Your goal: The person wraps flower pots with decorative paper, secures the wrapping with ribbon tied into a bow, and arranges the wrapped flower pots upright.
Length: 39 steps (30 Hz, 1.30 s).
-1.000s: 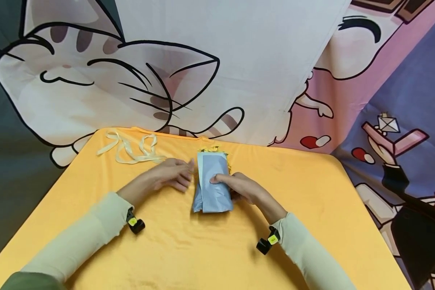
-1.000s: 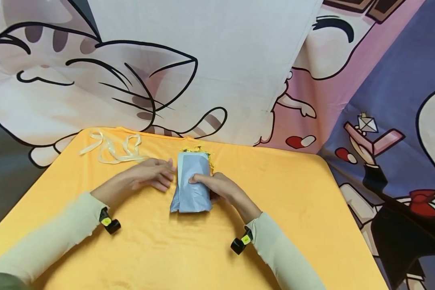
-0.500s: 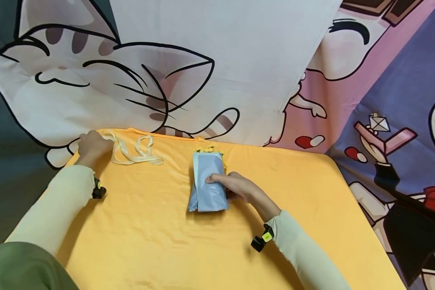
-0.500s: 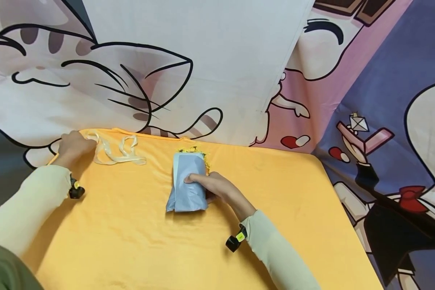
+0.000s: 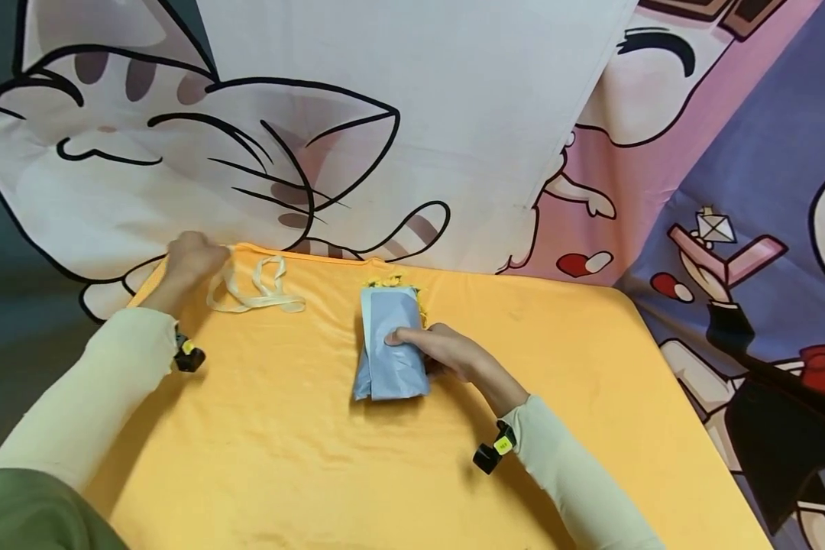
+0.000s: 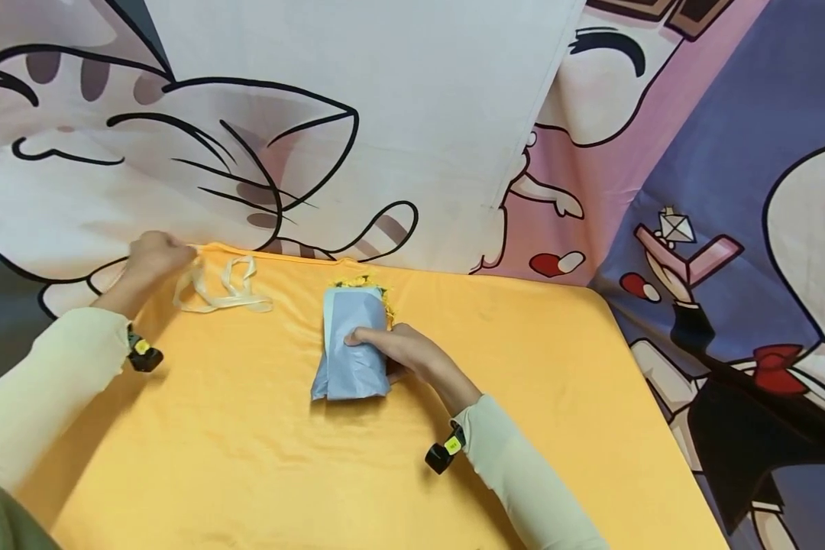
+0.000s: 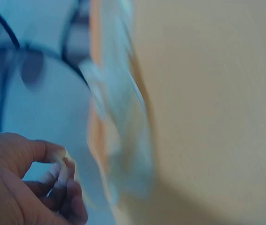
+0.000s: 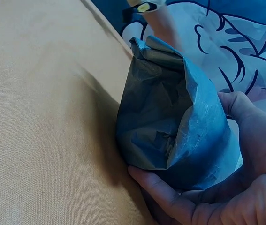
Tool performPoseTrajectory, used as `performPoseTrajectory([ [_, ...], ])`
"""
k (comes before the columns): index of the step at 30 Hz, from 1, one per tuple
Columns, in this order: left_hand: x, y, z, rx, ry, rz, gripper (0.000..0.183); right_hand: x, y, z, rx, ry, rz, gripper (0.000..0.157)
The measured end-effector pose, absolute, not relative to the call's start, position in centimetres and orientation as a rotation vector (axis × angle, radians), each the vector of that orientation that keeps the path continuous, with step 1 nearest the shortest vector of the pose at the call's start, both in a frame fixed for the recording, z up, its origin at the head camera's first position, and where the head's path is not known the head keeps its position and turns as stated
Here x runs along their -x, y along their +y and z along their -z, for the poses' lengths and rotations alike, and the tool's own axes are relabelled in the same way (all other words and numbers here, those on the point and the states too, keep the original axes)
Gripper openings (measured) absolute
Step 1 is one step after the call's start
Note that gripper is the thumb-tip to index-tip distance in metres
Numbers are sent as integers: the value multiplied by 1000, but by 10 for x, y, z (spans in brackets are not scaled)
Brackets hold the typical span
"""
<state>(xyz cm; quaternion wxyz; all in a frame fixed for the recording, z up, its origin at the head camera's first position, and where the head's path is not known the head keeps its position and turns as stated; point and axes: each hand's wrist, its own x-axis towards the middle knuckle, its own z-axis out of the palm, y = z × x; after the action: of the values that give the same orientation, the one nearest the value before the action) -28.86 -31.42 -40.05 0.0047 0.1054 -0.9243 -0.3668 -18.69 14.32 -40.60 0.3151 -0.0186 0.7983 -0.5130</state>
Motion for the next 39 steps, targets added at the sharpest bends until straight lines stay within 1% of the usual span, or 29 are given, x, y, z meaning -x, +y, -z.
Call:
performPoseTrajectory([
  [3,288,-265,385,-181,-2884,1323,23,187,143,405,50,2120,1331,50],
  [6,292,-212,372,-100,-2902,1415,15,188,142,404,50,2127,1309,52],
  [7,304,-198,376,-47,-2885,1466,16,188,142,404,49,2127,1305,53],
  [10,310,-145,361,29,-2815,1536,13,188,142,404,45,2119,1305,54],
  [13,315,-97,348,154,-2723,1656,13,187,143,404,29,2107,1322,51],
  [14,305,-78,335,178,-2708,1694,18,187,144,404,22,2101,1331,49],
  [17,307,-49,329,426,-2739,1804,33,187,145,404,4,2095,1350,45],
  [19,305,-41,329,607,-2789,1779,41,186,145,404,3,2094,1351,44],
  [21,299,-41,331,705,-2842,1621,41,187,144,404,7,2094,1349,44],
  [22,295,-44,334,703,-2847,1544,39,187,143,404,8,2092,1348,44],
  [24,283,-51,341,596,-2827,1440,36,187,142,404,9,2088,1344,46],
  [26,268,-59,350,436,-2819,1373,44,188,141,403,10,2083,1338,47],
  [27,260,-64,355,352,-2821,1366,53,188,140,403,13,2080,1334,48],
  [29,243,-74,362,182,-2860,1370,84,188,141,402,23,2088,1321,49],
  [31,227,-85,368,48,-2947,1390,120,189,141,401,34,2095,1312,50],
  [33,217,-94,375,-62,-3047,1477,146,190,142,400,45,2103,1312,49],
  [36,210,-102,385,-169,-3173,1763,133,191,143,399,54,2109,1317,49],
  [39,208,-105,395,-239,-3202,2053,98,191,142,401,47,2113,1314,53],
])
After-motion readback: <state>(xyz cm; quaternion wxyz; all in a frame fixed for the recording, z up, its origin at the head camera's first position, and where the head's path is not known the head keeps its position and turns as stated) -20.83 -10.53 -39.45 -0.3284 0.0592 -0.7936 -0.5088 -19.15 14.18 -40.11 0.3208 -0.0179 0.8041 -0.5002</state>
